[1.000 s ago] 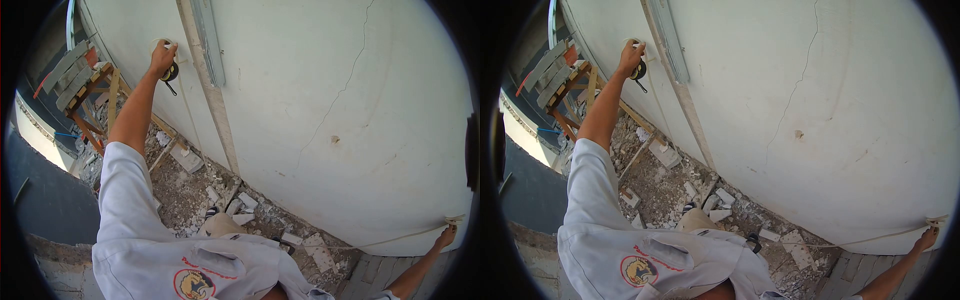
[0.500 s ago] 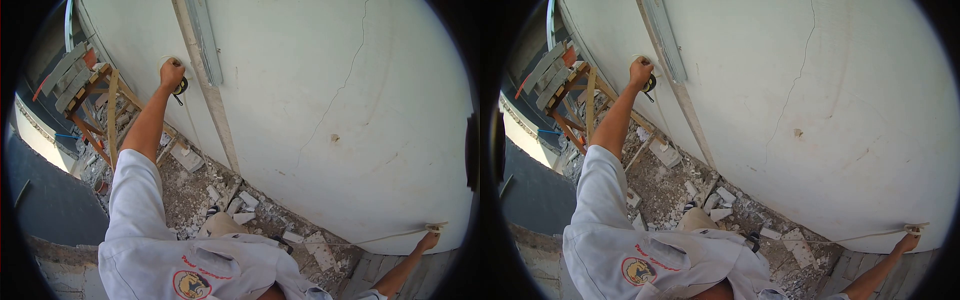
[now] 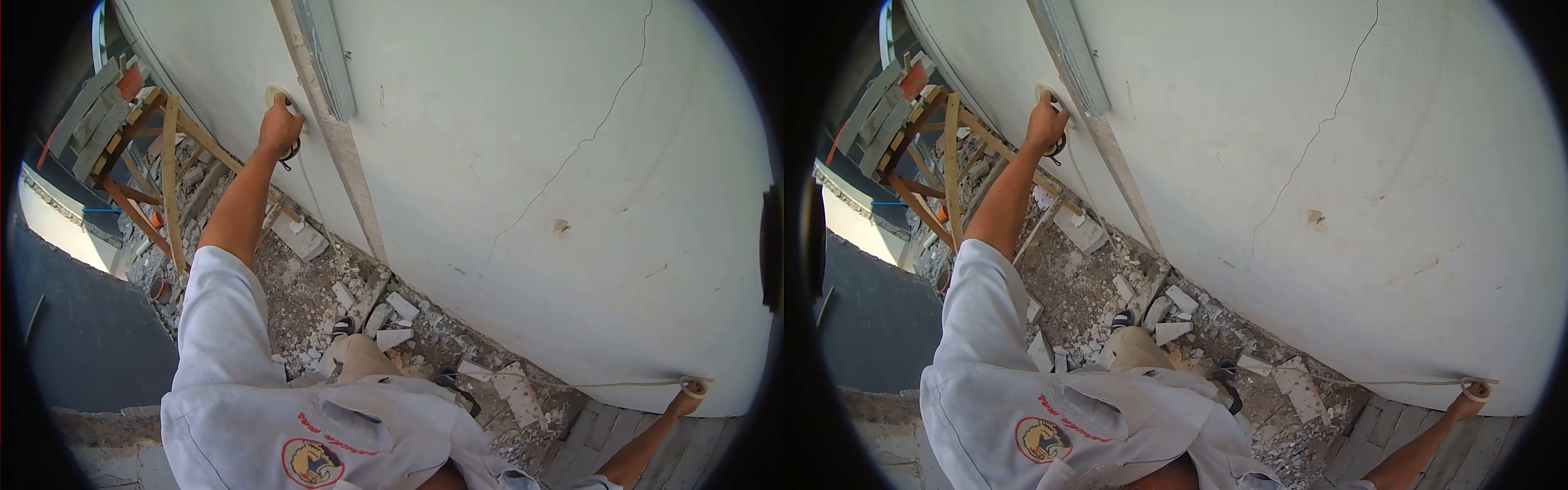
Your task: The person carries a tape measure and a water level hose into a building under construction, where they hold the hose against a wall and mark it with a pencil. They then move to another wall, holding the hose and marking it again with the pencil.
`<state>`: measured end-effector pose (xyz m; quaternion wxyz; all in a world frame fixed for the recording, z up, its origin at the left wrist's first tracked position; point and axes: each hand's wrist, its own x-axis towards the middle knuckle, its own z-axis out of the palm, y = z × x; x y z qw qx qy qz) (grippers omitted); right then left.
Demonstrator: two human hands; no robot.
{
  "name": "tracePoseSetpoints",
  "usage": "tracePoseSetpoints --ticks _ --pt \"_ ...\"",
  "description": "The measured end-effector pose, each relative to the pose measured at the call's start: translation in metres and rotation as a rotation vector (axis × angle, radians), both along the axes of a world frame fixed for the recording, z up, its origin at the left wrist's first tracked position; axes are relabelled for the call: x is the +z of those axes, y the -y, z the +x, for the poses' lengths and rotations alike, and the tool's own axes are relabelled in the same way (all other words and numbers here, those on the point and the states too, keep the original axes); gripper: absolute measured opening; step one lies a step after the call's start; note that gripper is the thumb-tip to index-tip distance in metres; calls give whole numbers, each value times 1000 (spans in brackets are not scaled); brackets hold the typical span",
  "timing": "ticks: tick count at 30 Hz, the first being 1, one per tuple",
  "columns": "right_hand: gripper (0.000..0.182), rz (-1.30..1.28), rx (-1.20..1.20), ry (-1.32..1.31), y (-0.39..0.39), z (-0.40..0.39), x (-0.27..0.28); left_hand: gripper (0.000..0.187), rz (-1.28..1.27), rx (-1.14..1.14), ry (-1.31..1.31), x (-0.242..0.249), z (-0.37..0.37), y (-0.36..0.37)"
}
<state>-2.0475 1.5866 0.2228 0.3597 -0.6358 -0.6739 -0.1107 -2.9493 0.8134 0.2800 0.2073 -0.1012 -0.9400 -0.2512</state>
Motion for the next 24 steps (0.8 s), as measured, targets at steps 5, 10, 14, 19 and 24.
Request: tracePoseSetpoints --ticks 5,10,14,19,24 --pt "39 -56 -64 15 12 -14 12 34 64 -247 -84 2 -33 31" --pt "39 -80 -50 -19 10 -14 12 31 309 -213 63 11 -43 35" --pt "38 -69 -72 -20 18 -19 15 18 698 -194 234 13 -58 35" --pt "38 -59 -68 1 16 -17 15 19 859 -178 337 21 -56 33" --pt "38 -30 -17 -10 11 -10 12 28 798 -154 224 4 -44 24"
